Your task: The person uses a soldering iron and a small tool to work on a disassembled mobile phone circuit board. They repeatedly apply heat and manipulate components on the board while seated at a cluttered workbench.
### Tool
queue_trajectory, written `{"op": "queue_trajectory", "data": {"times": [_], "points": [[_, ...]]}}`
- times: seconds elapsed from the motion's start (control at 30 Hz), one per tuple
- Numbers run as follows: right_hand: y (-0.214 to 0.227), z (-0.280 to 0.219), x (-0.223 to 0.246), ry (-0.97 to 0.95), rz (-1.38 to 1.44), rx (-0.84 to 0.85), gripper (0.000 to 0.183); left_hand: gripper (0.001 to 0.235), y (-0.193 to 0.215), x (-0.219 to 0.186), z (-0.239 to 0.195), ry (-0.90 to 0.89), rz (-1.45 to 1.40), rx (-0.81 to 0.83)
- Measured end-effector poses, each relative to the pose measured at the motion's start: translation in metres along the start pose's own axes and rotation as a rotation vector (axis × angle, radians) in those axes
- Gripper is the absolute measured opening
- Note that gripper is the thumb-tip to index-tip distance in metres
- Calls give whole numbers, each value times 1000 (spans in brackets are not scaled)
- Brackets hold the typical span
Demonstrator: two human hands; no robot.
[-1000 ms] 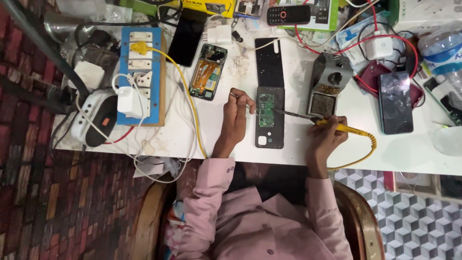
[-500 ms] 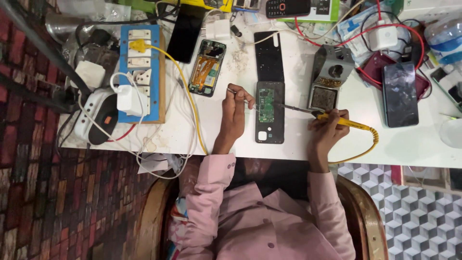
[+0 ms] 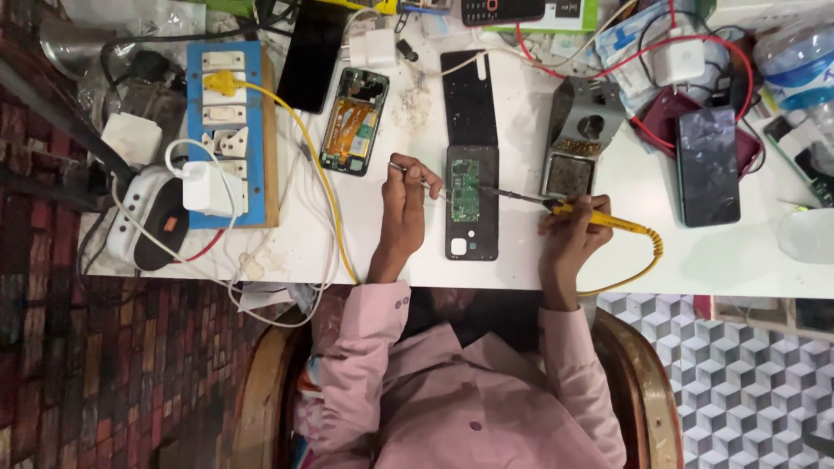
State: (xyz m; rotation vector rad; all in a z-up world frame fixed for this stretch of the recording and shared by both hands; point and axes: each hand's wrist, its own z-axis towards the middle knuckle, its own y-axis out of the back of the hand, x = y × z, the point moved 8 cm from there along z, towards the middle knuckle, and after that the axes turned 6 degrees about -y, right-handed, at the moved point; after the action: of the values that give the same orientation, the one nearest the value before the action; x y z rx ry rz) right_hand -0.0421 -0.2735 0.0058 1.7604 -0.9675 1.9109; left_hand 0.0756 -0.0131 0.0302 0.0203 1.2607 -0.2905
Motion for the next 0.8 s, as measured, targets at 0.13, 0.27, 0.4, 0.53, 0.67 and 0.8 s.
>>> {"op": "queue_trajectory", "data": {"times": [0.13, 0.27, 0.4, 0.53, 0.67, 0.8], "points": [[-7, -1, 4, 21, -38, 21, 31, 34, 2, -2, -1, -14, -19, -6], [-7, -1, 3, 25, -36, 20, 29, 32, 3, 1, -2, 1, -30, -12], [2, 2, 0, -3, 86, -38, 27, 32, 1, -1, -1, -4, -40, -3], [5, 1, -5, -64, 100, -55, 24, 33, 3, -3, -1, -9, -35, 8], [-1, 1, -2, -53, -36, -24, 26, 34, 2, -2, -1, -13, -20, 7], [-7, -4, 6, -12, -103, 14, 28, 35, 3, 2, -4, 6, -38, -2]]}}
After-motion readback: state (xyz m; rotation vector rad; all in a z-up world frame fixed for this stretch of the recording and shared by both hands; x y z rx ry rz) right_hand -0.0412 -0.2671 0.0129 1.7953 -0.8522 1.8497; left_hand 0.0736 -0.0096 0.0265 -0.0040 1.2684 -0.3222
